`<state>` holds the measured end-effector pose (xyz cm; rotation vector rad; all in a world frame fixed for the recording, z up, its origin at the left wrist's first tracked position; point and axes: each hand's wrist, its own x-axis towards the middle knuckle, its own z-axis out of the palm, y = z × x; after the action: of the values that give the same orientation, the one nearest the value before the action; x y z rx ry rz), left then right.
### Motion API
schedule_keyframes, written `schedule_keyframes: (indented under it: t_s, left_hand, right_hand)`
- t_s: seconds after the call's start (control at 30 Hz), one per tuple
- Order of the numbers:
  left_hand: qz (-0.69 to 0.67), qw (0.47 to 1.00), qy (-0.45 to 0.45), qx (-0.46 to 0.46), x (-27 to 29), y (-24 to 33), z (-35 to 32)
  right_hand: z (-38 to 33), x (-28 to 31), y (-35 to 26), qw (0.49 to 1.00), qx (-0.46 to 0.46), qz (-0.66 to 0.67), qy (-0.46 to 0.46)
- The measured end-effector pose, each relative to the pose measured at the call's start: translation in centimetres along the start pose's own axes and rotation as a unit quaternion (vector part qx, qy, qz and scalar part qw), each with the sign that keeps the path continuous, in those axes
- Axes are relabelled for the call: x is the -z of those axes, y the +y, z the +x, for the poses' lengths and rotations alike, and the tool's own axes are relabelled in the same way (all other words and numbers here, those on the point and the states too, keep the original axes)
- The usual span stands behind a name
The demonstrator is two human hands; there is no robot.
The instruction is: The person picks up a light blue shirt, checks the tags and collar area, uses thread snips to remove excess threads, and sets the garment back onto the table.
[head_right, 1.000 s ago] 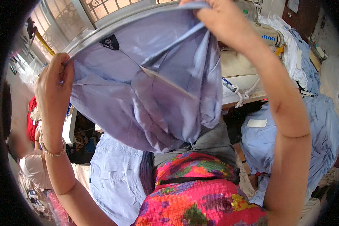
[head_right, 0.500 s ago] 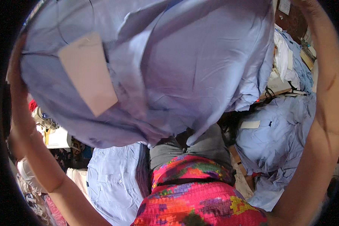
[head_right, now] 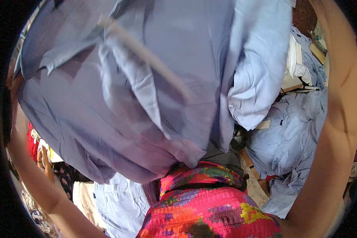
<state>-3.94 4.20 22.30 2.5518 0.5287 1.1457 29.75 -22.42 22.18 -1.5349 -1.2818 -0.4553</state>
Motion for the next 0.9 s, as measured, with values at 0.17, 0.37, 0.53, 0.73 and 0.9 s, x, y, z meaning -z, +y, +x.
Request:
schedule_keyframes:
  t_s: [0.17, 0.37, 0.53, 0.73, 0.9]
  left_hand:
    - [-0.15, 0.977, 0.131, 0.072, -1.4, -3.0, -2.0]
    - [-0.042, 0.993, -0.028, 0.108, -9.1, -10.2, 0.8]
    - [0.08, 0.962, -0.216, 0.144, -25.3, -21.4, 0.6]
    - [0.112, 0.964, -0.154, 0.183, -36.1, -27.6, -2.6]
    - [0.09, 0.971, -0.105, 0.193, -38.5, -27.6, -3.7]
  right_hand:
    - [-0.1, 6.8, 4.7, 0.953, 0.015, 0.125, -0.277]
    - [-0.4, 0.6, 11.1, 0.929, -0.193, -0.044, -0.311]
    - [-7.4, -13.1, 25.8, 0.863, -0.142, -0.139, -0.464]
    - [-14.4, -20.9, 30.6, 0.908, -0.242, -0.213, -0.267]
    - [-16.5, -22.5, 31.8, 0.928, -0.141, -0.262, -0.225]
